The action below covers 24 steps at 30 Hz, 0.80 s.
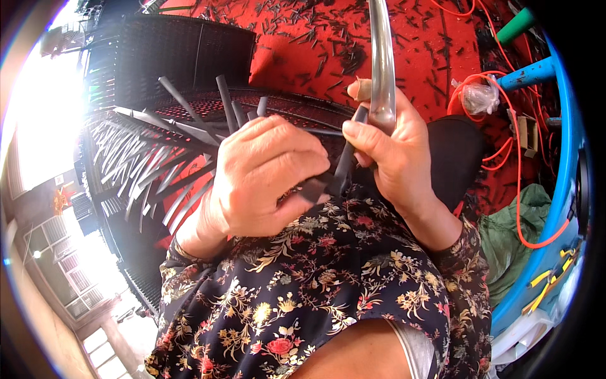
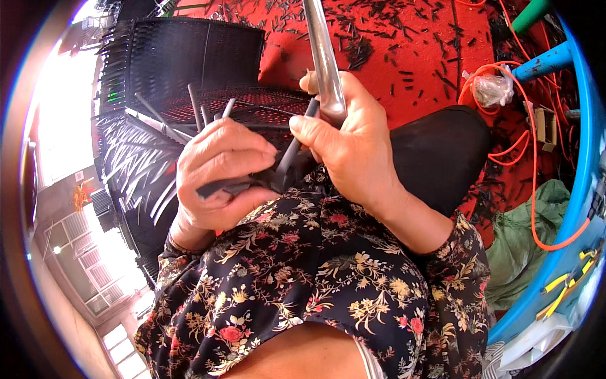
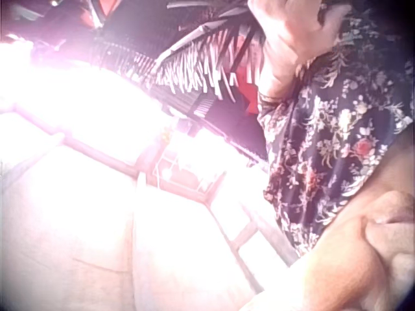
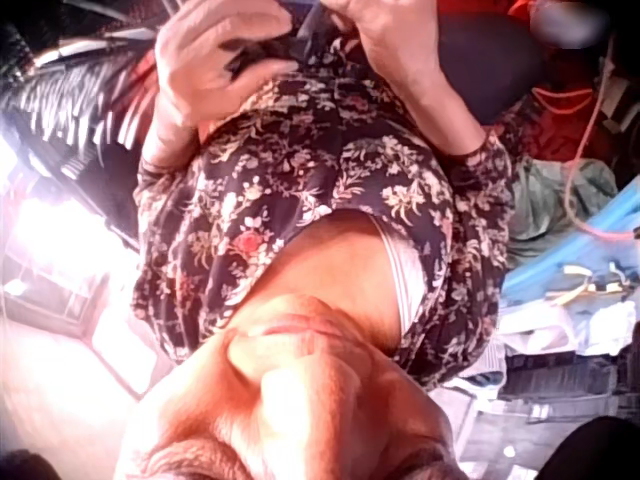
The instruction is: The person sits on a red floor and uses a knife to trim black plastic strips attached to a woven structure. They hold the structure in their left hand and carefully cut the ends of the strips with the knife in their right hand, repeating the action for multiple strips.
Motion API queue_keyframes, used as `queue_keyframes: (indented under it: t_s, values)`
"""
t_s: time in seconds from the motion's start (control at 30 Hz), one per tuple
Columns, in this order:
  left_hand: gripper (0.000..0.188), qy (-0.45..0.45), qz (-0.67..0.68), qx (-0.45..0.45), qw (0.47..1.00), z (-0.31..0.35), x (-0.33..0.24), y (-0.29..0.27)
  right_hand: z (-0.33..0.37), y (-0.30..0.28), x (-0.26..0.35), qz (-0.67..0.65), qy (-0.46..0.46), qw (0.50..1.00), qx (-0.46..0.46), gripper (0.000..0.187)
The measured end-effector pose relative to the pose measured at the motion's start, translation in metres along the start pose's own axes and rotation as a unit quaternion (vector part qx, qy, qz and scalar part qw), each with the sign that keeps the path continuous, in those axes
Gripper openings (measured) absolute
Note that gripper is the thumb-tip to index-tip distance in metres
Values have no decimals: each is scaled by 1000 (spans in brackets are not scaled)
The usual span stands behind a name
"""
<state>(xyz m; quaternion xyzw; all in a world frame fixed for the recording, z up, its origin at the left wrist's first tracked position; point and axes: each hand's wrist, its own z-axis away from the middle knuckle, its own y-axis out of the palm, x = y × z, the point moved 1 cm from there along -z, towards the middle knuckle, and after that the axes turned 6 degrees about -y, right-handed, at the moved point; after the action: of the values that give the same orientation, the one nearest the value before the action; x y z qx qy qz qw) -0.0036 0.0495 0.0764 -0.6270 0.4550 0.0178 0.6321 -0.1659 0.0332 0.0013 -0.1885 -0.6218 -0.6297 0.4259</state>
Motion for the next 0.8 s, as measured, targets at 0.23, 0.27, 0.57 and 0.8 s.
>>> queue_keyframes:
  t_s: [0.23, 0.27, 0.57, 0.8]
  values:
    - [33, 8, -16, -30, 999, -23, 12, 2, -23, -10, 6, 9, -66, 997, -32, 31]
    - [33, -1, -26, -28, 999, -26, 14, 4, -27, -13, 6, 2, -69, 997, -36, 29]
    - [30, -17, -20, -22, 999, -45, 20, 8, -42, -26, 9, -55, -86, 994, -45, 14]
    - [28, -17, -24, -7, 1000, -53, 29, 8, -46, -38, 7, -53, -91, 993, -60, 11]
